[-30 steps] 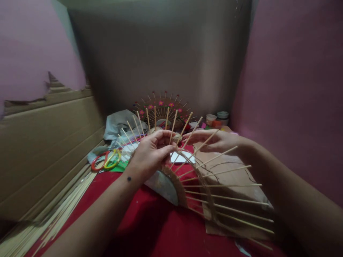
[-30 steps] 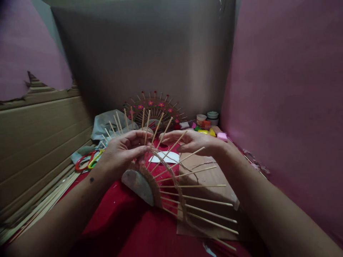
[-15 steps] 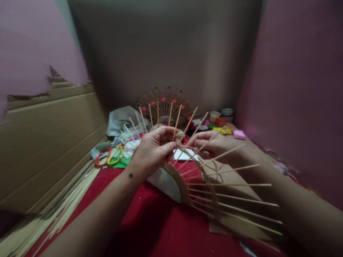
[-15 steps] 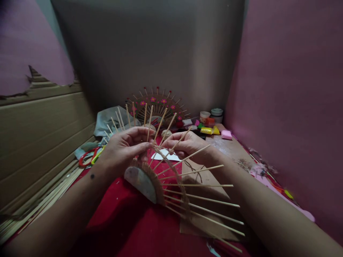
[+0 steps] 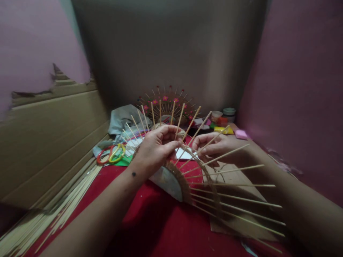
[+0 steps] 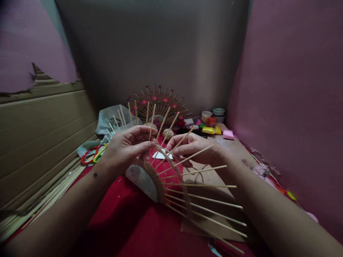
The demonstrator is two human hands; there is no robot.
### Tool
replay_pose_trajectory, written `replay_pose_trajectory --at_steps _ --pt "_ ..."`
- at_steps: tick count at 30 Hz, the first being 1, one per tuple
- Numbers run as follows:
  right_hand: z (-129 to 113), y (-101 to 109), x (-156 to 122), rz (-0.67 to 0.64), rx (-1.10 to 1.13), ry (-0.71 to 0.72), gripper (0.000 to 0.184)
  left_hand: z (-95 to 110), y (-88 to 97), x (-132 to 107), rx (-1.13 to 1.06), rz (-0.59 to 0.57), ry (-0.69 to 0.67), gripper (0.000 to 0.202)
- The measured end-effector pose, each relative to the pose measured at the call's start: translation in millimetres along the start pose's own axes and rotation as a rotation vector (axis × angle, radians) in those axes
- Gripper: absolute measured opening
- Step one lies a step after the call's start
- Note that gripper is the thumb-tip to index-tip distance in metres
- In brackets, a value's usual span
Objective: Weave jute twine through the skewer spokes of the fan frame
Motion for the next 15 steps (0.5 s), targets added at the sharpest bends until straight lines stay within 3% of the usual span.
replay_pose_trajectory --at_steps 7,11,15 --pt "7.5 7.4 1.0 0.055 -0.018 -0.033 0.024 -0.8 -0.3 -0.9 -0.001 0.000 0.009 0.025" --pt "5.8 1.6 -2.3 0.003 -0.027 -0.119 0.029 0.2 0.1 -1.1 0.008 0.009 0.019 0.025" --pt "8.2 3.0 -2.7 0.044 -0.007 -0.161 0.020 0.2 -0.2 -0.4 0.009 0.004 0.020 0.025"
Point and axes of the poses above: each hand's wrist, its own x-axis towards the middle knuckle, its own y-axis out of the back of the hand, z = x × y, the point moved 8 cm from there along x, towards the middle knuckle, and after that the axes turned 7 degrees about -z, right-handed, at the moved point
